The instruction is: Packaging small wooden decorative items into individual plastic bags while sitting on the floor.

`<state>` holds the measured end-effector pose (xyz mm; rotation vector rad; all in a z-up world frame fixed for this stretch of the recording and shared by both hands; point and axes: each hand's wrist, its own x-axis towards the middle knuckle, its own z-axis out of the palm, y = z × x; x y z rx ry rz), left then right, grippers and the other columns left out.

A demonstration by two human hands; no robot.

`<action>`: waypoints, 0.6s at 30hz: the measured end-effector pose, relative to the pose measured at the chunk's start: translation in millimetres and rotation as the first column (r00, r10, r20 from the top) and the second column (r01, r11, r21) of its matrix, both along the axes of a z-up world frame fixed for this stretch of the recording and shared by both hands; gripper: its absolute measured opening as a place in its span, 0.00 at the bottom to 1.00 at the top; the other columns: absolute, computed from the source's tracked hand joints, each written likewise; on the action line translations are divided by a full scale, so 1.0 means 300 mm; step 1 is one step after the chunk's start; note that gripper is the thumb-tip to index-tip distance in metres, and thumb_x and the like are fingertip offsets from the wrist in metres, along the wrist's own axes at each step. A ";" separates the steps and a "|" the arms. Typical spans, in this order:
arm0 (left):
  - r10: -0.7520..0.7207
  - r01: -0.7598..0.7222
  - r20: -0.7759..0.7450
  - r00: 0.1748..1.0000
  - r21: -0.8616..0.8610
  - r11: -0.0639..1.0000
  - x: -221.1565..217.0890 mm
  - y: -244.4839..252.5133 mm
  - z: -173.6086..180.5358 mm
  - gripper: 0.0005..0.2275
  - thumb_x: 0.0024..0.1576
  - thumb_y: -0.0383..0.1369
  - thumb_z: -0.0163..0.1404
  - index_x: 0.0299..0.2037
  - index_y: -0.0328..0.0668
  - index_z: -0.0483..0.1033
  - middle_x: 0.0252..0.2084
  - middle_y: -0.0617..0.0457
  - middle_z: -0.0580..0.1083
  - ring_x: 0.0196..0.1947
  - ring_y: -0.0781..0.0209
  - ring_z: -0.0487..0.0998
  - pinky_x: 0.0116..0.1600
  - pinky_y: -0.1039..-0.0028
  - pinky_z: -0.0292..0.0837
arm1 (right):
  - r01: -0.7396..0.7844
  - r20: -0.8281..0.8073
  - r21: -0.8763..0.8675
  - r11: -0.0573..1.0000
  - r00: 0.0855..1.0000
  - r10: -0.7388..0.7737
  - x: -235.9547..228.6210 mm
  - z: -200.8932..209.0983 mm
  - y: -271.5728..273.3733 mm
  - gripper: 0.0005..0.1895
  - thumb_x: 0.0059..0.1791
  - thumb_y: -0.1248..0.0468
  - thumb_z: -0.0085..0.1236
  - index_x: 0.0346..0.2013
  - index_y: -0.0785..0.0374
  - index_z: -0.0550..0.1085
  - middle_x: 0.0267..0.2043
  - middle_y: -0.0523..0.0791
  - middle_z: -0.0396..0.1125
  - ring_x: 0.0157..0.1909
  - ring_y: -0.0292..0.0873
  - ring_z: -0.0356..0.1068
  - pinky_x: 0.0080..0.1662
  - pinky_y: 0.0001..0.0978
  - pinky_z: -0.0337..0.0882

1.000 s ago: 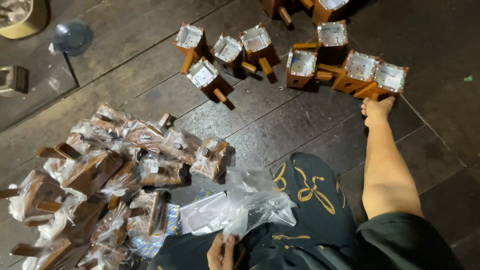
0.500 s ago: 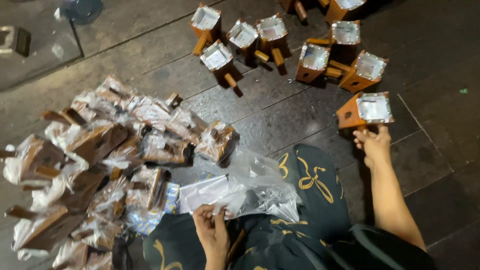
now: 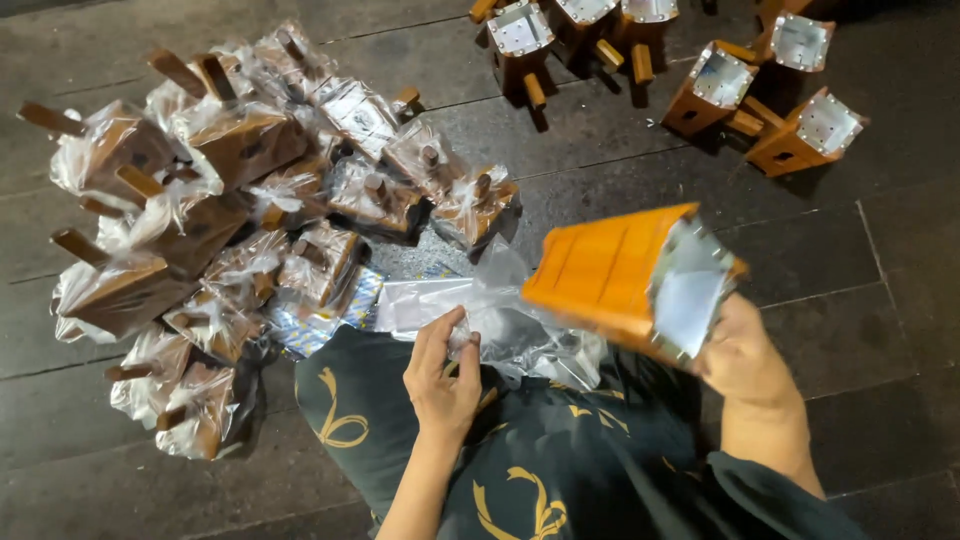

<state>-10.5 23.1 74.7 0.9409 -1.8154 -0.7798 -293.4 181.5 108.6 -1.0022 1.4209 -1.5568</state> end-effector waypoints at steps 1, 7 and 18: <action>0.004 -0.004 -0.002 1.000 0.001 1.000 0.002 0.002 0.003 0.13 0.58 0.21 0.53 0.53 0.36 0.76 0.48 0.45 0.78 0.46 0.55 0.81 0.47 0.72 0.79 | -0.004 -0.002 0.001 1.000 1.000 0.004 0.060 0.036 -0.034 0.17 0.50 0.73 0.51 0.54 0.71 0.72 0.53 0.52 0.72 0.55 0.50 0.73 0.62 0.42 0.74; 0.062 -0.047 -0.113 0.992 0.131 0.990 0.046 0.008 -0.001 0.15 0.55 0.18 0.54 0.52 0.34 0.79 0.44 0.45 0.80 0.34 0.49 0.85 0.38 0.67 0.82 | -0.166 0.218 0.022 0.986 0.963 0.157 0.244 0.006 -0.116 0.13 0.41 0.78 0.64 0.40 0.76 0.74 0.21 0.54 0.70 0.16 0.48 0.74 0.16 0.40 0.77; 0.073 -0.024 -0.141 0.987 0.324 0.946 0.137 0.026 -0.072 0.17 0.53 0.17 0.53 0.52 0.35 0.81 0.45 0.43 0.80 0.45 0.43 0.83 0.49 0.61 0.78 | -0.288 -0.030 0.296 0.911 0.950 0.310 0.361 0.021 -0.173 0.36 0.43 0.78 0.58 0.67 0.61 0.69 0.43 0.53 0.77 0.47 0.44 0.68 0.55 0.49 0.71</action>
